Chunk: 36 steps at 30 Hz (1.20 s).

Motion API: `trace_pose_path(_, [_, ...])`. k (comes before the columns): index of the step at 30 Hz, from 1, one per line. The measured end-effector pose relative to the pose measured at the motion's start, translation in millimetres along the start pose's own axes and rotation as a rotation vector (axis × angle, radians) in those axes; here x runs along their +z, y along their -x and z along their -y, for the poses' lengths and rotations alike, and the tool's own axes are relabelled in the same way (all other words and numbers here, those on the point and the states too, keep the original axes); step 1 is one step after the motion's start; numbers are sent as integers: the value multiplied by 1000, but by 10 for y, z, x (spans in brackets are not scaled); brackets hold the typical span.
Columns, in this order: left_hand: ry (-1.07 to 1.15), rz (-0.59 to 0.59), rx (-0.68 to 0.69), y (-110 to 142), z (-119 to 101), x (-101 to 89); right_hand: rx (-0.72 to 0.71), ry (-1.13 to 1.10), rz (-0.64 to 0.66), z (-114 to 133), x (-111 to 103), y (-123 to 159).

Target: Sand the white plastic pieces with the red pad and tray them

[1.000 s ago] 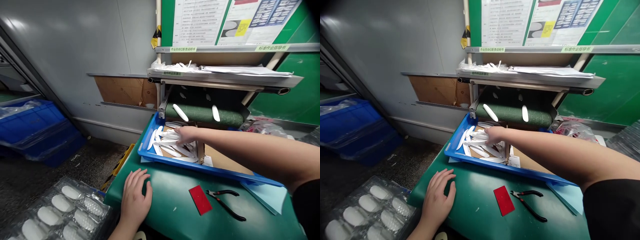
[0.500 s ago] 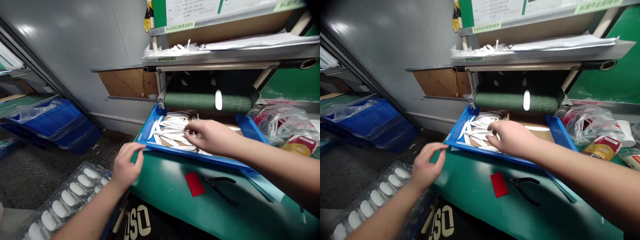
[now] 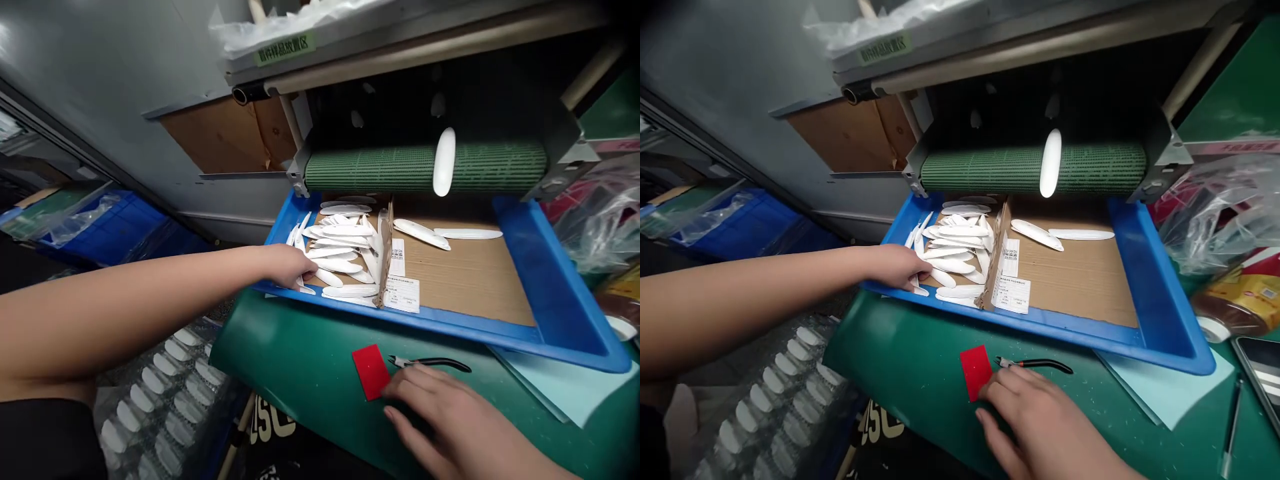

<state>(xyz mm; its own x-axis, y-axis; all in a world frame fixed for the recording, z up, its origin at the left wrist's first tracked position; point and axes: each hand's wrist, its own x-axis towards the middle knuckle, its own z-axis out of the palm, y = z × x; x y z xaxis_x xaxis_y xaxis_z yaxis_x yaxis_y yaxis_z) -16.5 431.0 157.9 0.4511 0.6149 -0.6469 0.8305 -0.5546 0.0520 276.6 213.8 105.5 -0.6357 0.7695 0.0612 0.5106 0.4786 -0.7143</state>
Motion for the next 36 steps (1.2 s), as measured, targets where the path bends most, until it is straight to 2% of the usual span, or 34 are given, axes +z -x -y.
trace_pose_path(3, [30, 24, 82, -7, 97, -24, -1, -46, -15, -25, -135, -54])
trace_pose_path(5, [46, -4, 113, -34, 166, -69, -4, -80, -26, -54, -181, -90])
trace_pose_path(7, [50, -106, 160, -85, 205, -134, 10, -102, -37, -91, -195, -123])
trace_pose_path(9, [68, -287, 181, -152, 211, -208, 30, -113, -59, -126, -190, -153])
trace_pose_path(11, [144, -527, 129, -219, 205, -276, 40, -119, -78, -149, -176, -178])
trace_pose_path(13, [199, -695, 57, -264, 204, -321, 45, -125, -95, -161, -163, -196])
trace_pose_path(16, [51, -725, 79, -237, 180, -336, 64, -118, -138, -164, -147, -201])
trace_pose_path(19, [-125, -752, 132, -101, 40, -281, 67, -94, -198, -147, -135, -187])
trace_pose_path(20, [-152, -713, 153, -55, -37, -247, 70, -88, -210, -135, -130, -183])
trace_pose_path(21, [-172, -620, 178, -21, -121, -208, 74, -87, -218, -121, -123, -184])
trace_pose_path(24, [-182, -192, 205, -19, -364, -93, 79, -100, -240, -70, -90, -211])
trace_pose_path(26, [-131, -32, 170, -78, -478, -65, 82, -114, -246, -41, -64, -238])
trace_pose_path(33, [50, 215, 71, -190, -627, -260, 60, -166, -249, -117, -29, -190])
trace_pose_path(36, [67, 287, 52, -247, -620, -258, 68, -207, -266, -201, -35, -132])
